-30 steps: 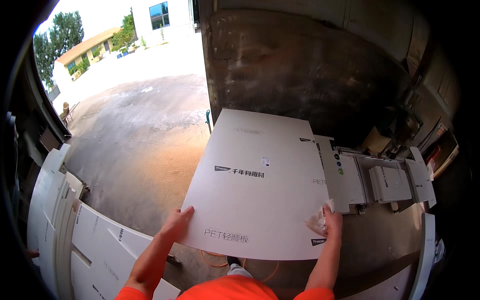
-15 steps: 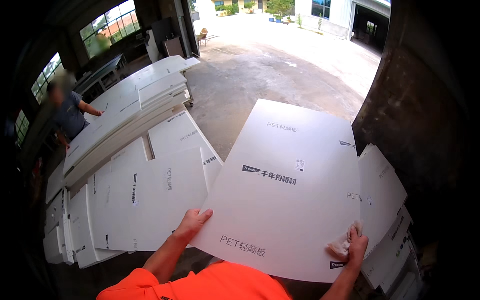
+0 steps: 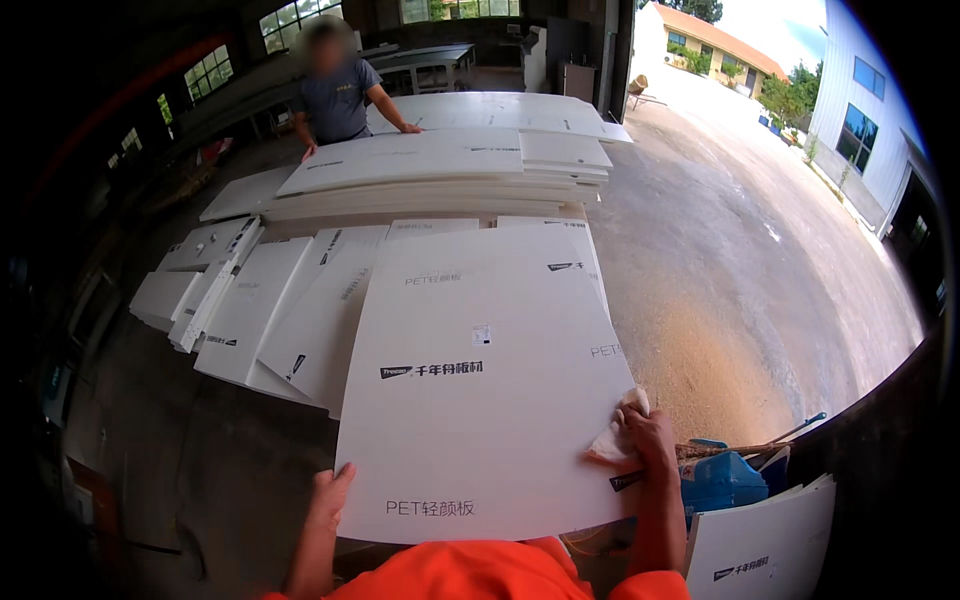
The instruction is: The person wipes the surface of white rectangular panels with a cloth, then flips and stacks them on a nearby table. The person repeats this process for multiple panels, handling them one at a time.
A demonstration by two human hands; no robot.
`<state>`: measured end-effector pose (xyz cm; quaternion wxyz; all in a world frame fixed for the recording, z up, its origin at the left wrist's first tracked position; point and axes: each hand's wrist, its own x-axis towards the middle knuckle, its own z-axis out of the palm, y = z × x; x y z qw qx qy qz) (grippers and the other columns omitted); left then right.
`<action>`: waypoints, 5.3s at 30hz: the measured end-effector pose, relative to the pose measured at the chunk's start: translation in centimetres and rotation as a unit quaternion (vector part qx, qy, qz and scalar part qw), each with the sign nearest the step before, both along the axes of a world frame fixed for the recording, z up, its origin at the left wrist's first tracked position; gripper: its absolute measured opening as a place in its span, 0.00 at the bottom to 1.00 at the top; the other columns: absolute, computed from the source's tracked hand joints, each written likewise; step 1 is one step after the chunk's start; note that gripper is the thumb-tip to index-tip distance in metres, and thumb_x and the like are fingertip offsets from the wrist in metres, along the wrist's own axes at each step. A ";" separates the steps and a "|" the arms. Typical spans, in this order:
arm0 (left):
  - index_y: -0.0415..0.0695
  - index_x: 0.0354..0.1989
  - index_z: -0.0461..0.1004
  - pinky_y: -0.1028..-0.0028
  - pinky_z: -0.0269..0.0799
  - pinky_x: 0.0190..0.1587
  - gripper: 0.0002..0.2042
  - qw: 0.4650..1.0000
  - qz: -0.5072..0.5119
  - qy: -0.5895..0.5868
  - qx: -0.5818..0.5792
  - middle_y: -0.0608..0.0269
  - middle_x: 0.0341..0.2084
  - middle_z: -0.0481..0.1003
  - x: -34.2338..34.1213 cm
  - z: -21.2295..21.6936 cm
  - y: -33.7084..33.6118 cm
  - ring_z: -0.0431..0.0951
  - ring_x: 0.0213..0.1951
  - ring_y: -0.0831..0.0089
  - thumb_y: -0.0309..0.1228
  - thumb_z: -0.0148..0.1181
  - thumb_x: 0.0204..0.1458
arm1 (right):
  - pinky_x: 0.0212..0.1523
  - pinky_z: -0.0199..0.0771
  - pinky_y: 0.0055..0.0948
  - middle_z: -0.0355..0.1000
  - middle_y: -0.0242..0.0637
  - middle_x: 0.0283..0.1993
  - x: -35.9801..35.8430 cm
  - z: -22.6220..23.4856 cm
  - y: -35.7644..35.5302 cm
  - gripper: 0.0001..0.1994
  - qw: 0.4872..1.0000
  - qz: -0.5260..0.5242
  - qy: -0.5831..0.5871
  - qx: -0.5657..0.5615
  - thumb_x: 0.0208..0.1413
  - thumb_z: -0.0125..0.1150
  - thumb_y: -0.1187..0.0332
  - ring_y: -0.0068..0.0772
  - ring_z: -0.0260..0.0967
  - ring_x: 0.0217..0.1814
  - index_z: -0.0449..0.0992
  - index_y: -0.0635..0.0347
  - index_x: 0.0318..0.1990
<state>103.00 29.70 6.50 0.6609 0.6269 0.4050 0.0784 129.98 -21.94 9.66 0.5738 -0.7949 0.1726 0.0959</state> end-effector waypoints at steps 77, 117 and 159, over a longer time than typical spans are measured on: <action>0.47 0.64 0.67 0.53 0.77 0.55 0.30 0.935 0.171 0.016 -0.309 0.56 0.55 0.76 19.5 -12.8 -17.6 0.79 0.54 0.60 0.59 0.46 0.67 | 0.15 0.65 0.37 0.72 0.42 0.25 0.7 -15.2 -1.3 0.28 0.971 0.029 0.230 0.067 0.62 0.64 0.44 0.33 0.69 0.19 0.77 0.69 0.36; 0.40 0.45 0.76 0.77 0.74 0.38 0.10 0.980 0.122 -0.061 -0.142 0.67 0.35 0.79 10.5 -9.8 -14.6 0.79 0.35 0.79 0.31 0.66 0.61 | 0.22 0.71 0.43 0.74 0.43 0.23 17.3 -12.4 -9.8 0.14 0.933 0.013 -0.104 -0.345 0.65 0.53 0.60 0.39 0.71 0.17 0.72 0.61 0.31; 0.41 0.39 0.80 0.66 0.74 0.37 0.11 0.559 -0.260 -0.625 0.478 0.57 0.30 0.77 -26.3 33.0 -36.5 0.76 0.29 0.66 0.31 0.50 0.67 | 0.40 0.77 0.30 0.81 0.36 0.35 -18.9 9.9 16.7 0.13 0.624 0.772 0.051 -0.114 0.57 0.66 0.60 0.26 0.78 0.37 0.83 0.62 0.39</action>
